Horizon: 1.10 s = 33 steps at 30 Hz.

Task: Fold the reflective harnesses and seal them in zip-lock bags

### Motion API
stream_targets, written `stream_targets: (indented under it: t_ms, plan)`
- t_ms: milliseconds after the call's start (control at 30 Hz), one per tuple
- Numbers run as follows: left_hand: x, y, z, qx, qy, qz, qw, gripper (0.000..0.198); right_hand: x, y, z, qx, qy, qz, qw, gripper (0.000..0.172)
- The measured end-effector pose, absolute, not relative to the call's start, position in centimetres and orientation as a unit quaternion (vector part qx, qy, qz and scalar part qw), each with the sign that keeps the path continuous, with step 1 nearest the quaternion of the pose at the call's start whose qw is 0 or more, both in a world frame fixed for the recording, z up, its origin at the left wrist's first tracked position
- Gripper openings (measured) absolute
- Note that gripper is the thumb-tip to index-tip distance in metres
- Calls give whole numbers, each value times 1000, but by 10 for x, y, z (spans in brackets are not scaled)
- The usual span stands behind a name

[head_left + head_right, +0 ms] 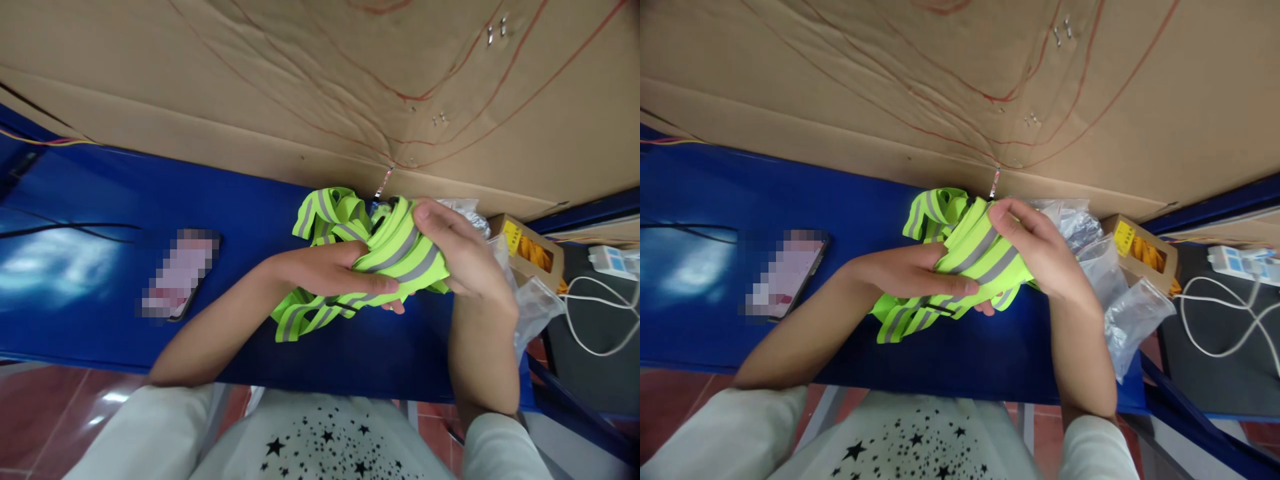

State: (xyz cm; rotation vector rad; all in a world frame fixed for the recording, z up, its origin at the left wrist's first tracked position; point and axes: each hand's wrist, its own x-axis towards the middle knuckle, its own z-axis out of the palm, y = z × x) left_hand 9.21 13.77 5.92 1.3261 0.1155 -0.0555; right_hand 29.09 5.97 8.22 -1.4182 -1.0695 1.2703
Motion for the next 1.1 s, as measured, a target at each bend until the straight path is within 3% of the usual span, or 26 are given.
stream_targets:
  t_ms: [133,233,300,433,467,767,967,1100]
  plan:
    - [90,137,54,614,72,-11,786,33,286,67,74,-601,-512,399,466,29]
    - [90,138,51,633,76,19,770,32,287,63,77,-618,-604,293,410,32]
    - [91,140,51,659,76,33,747,29,287,57,82,-609,-662,251,357,45]
    - [93,138,53,721,71,22,689,27,284,49,85,-592,-733,209,263,91]
    - [93,137,54,720,63,18,690,28,284,49,84,-589,-737,213,255,94]
    - [93,130,63,574,46,-28,817,23,286,55,91,-548,-726,244,337,56]
    - [94,132,61,590,67,7,805,23,288,49,98,-608,-636,257,399,37]
    - [96,127,58,546,44,-6,837,42,286,48,97,-620,-596,292,418,33]
